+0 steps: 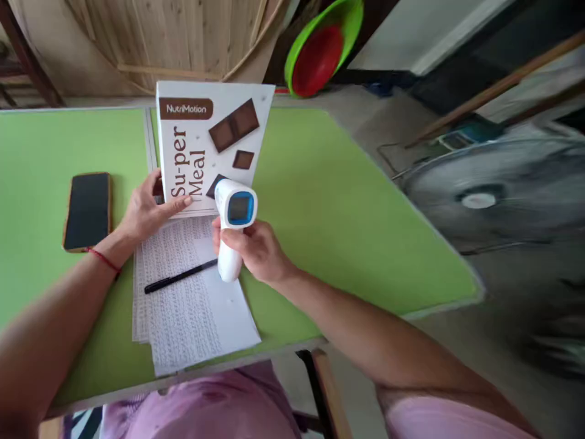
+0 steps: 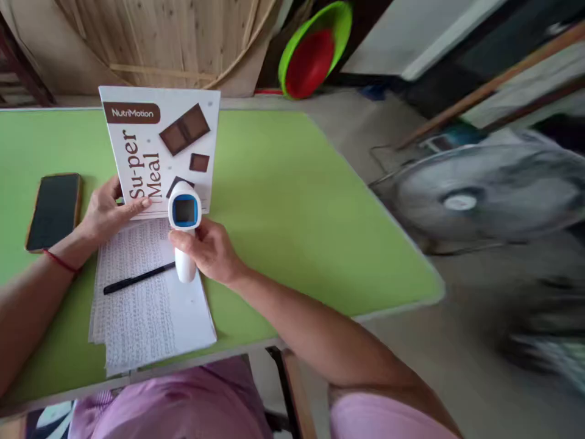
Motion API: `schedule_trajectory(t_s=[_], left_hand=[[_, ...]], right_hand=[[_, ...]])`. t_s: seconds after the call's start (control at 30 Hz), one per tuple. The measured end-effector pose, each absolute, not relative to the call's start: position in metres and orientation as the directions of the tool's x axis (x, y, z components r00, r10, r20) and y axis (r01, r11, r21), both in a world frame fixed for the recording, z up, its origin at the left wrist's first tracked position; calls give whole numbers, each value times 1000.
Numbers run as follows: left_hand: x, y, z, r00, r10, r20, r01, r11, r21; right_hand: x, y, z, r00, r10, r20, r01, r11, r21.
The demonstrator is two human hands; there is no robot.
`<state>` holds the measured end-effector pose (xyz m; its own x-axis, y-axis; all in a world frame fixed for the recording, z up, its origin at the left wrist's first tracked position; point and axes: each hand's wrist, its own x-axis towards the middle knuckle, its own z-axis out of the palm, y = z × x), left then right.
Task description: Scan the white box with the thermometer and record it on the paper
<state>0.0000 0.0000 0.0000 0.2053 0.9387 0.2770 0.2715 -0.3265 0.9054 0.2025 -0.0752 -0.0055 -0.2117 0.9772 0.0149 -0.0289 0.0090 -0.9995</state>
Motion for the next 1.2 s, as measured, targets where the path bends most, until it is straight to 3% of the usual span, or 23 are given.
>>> schedule_trajectory(t_s=[0.3,0.73,1.03,1.2], left_hand=[[-1,1,-1,204,936,288,230,-331,915],[-1,1,-1,213,913,347,224,-391,893],[-5,3,-2,105,896,431,321,-441,838],[-9,6,-4,87,888,452,427,-443,788]], right_hand=[[202,-70,-6,-250,968,-12,-145,-49,-988],[204,-70,-2,-256,967,1,-79,-20,-997],[212,-66,11,121,967,223,96,212,-973],[220,-59,10,193,938,287,101,272,-957]])
